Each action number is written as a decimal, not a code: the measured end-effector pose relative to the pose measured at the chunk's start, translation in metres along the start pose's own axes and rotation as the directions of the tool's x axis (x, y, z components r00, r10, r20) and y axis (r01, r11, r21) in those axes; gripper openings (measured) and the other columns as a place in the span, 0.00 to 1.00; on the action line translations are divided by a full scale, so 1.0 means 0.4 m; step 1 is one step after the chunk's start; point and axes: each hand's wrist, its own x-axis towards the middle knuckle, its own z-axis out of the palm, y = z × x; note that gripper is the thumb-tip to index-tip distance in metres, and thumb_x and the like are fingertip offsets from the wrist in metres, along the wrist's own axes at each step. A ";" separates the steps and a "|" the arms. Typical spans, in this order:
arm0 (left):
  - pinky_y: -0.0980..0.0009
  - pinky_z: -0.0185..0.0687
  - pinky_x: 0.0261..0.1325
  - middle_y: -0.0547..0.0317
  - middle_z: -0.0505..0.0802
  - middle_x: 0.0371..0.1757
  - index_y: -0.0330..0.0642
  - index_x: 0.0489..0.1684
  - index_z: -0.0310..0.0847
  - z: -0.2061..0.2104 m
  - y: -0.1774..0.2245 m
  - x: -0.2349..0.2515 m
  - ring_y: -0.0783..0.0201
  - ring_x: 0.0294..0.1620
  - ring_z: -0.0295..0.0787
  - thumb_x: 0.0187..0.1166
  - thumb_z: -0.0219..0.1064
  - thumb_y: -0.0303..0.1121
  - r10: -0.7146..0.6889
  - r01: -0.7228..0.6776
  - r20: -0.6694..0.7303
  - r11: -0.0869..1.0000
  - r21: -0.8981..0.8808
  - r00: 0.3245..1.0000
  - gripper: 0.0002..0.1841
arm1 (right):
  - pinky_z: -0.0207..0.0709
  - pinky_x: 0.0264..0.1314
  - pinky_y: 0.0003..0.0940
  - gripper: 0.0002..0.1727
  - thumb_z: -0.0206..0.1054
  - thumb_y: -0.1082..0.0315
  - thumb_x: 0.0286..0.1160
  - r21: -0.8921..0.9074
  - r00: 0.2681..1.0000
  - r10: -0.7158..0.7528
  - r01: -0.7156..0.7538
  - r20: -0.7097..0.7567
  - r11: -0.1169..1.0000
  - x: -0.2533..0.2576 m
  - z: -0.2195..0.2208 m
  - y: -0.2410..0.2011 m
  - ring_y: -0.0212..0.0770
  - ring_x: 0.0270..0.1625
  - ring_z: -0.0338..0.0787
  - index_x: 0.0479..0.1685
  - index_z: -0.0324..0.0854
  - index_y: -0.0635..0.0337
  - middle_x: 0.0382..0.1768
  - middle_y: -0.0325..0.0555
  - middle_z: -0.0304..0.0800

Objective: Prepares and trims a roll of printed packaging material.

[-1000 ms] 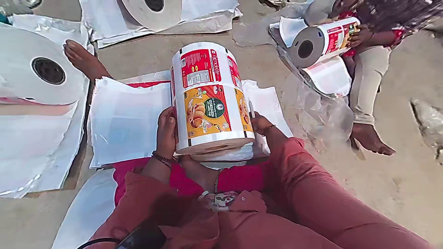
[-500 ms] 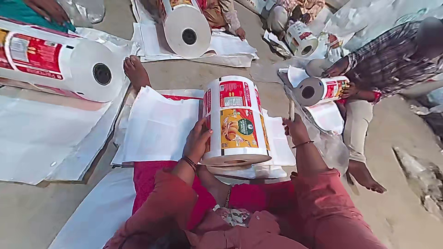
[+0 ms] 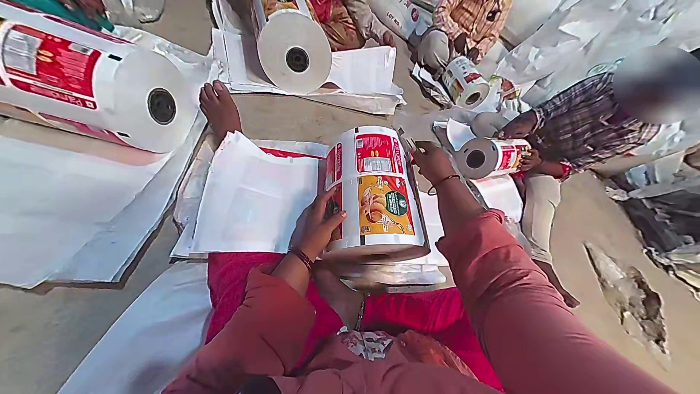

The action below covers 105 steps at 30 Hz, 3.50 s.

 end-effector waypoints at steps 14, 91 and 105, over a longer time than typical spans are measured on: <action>0.43 0.65 0.83 0.47 0.70 0.89 0.53 0.91 0.62 0.008 0.007 -0.004 0.49 0.86 0.68 0.82 0.65 0.46 0.029 -0.029 -0.025 1.000 0.006 0.999 0.35 | 0.81 0.55 0.60 0.24 0.59 0.51 0.88 -0.099 0.996 -0.086 0.084 -0.019 0.992 -0.048 -0.026 0.025 0.52 0.46 0.92 0.78 0.79 0.44 0.49 0.52 0.94; 0.46 0.65 0.66 0.52 0.88 0.31 0.40 0.20 0.84 0.192 0.306 0.211 0.47 0.51 0.81 0.91 0.43 0.51 0.490 -0.797 0.629 0.363 0.482 0.603 0.33 | 0.79 0.58 0.67 0.21 0.61 0.47 0.85 0.122 0.851 -0.500 0.486 0.158 0.866 -0.388 -0.083 0.264 0.53 0.56 0.93 0.72 0.85 0.33 0.54 0.46 0.95; 0.46 0.60 0.63 0.54 0.82 0.21 0.44 0.09 0.75 0.221 0.314 0.177 0.47 0.45 0.79 0.91 0.41 0.55 0.540 -0.848 0.656 0.287 0.445 0.527 0.37 | 0.79 0.59 0.66 0.21 0.62 0.46 0.84 0.124 0.797 -0.573 0.559 0.192 0.820 -0.399 -0.075 0.239 0.52 0.57 0.92 0.71 0.86 0.33 0.56 0.45 0.95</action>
